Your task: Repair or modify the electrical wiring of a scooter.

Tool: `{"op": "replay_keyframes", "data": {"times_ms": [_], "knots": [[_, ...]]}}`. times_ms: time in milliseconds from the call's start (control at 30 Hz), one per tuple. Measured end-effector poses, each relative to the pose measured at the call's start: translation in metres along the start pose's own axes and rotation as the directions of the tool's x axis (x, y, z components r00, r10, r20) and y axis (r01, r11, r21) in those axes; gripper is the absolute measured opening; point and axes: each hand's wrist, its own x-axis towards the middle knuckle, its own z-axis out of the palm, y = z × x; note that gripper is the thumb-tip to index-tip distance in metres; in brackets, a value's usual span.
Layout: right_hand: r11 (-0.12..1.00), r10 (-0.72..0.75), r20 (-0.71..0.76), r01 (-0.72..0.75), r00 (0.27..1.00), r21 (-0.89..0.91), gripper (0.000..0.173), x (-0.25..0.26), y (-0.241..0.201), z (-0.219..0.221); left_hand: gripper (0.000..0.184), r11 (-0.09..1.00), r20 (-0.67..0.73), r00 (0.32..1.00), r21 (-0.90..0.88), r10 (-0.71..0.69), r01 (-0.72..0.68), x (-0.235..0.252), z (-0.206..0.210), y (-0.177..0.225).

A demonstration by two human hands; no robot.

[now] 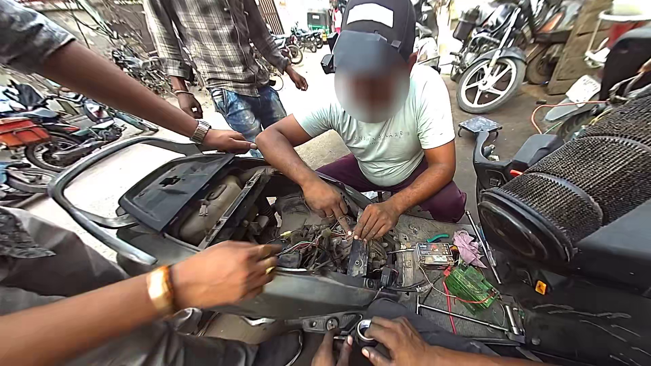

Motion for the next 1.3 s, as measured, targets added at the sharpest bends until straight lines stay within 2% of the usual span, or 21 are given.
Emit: {"op": "replay_keyframes", "data": {"times_ms": [67,133,233,1300], "knots": [[1.0,0.001,0.001,-0.001,1.0,0.003,0.028,0.0,0.0,0.0,0.044,0.969,-0.272,0.937,-0.05,0.22,-0.242,0.053,0.041,-0.069],[1.0,0.009,0.006,-0.009,1.0,0.009,0.029,0.0,0.002,0.001,0.049,0.961,-0.327,0.913,-0.047,0.244,-0.273,0.082,0.059,-0.101],[1.0,0.009,0.003,-0.009,1.0,0.005,0.028,-0.001,0.002,0.001,0.049,0.97,-0.3,0.929,-0.05,0.214,-0.24,0.083,0.059,-0.101],[1.0,0.012,0.009,-0.012,1.0,0.008,0.029,-0.001,0.001,0.001,0.05,0.969,-0.3,0.929,-0.049,0.218,-0.243,0.082,0.058,-0.1]]}}
